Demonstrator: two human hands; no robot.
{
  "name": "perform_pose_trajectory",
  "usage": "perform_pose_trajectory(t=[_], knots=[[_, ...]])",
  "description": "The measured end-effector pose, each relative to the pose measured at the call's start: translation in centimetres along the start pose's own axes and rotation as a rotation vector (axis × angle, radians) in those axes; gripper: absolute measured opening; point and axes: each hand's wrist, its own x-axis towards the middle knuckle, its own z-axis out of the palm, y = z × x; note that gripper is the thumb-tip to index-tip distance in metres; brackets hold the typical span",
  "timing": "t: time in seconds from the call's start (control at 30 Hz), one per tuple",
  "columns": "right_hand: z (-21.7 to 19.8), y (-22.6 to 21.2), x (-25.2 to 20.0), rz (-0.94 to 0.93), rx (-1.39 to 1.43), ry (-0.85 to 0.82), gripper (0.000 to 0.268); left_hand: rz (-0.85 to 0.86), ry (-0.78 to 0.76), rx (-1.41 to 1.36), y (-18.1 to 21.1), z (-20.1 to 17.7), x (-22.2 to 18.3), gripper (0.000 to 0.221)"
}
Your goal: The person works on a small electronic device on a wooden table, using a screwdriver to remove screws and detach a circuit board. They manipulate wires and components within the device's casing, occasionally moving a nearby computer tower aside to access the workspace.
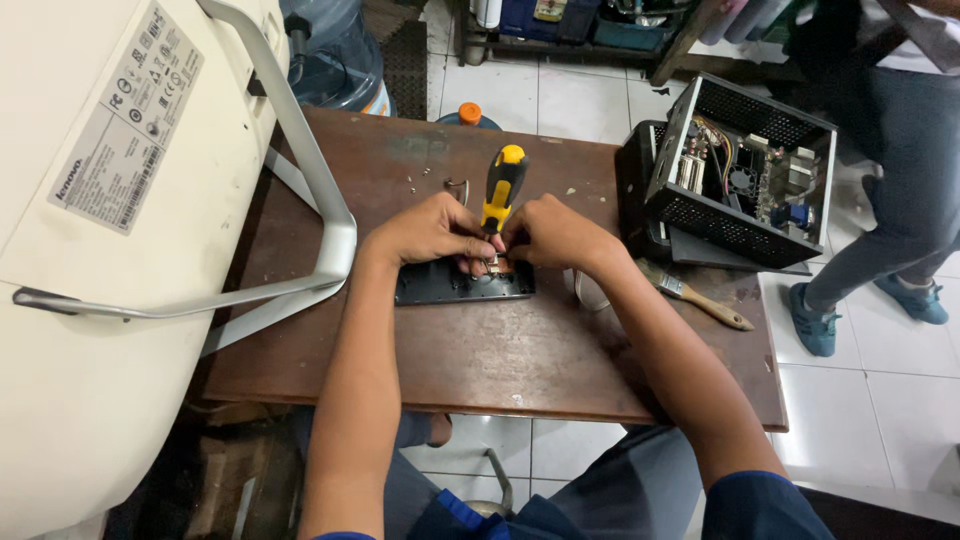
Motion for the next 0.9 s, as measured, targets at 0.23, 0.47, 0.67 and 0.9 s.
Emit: perform_pose_trajectory(t=[0.23,0.47,0.67,0.9], knots=[[-0.2,-0.2,-0.1,0.025,0.01,0.009,0.008,0.006,0.043,-0.011,-1.1,-0.1,0.1,0.021],[0.8,0.5,0.7,-0.039,-0.036,0.037,0.013,0.13,0.156,0.014,-3.6,0.1,0.4,0.022],[0.8,1.2,0.9,-0.039,-0.072,0.034,0.018,0.179,0.185,0.033,-4.0,1.4,0.5,0.016],[-0.2,-0.5,0.1,-0.025,-0.012,-0.013,0.015,0.401,0.342,0.194,-4.1,2.4,-2.3,0.007]])
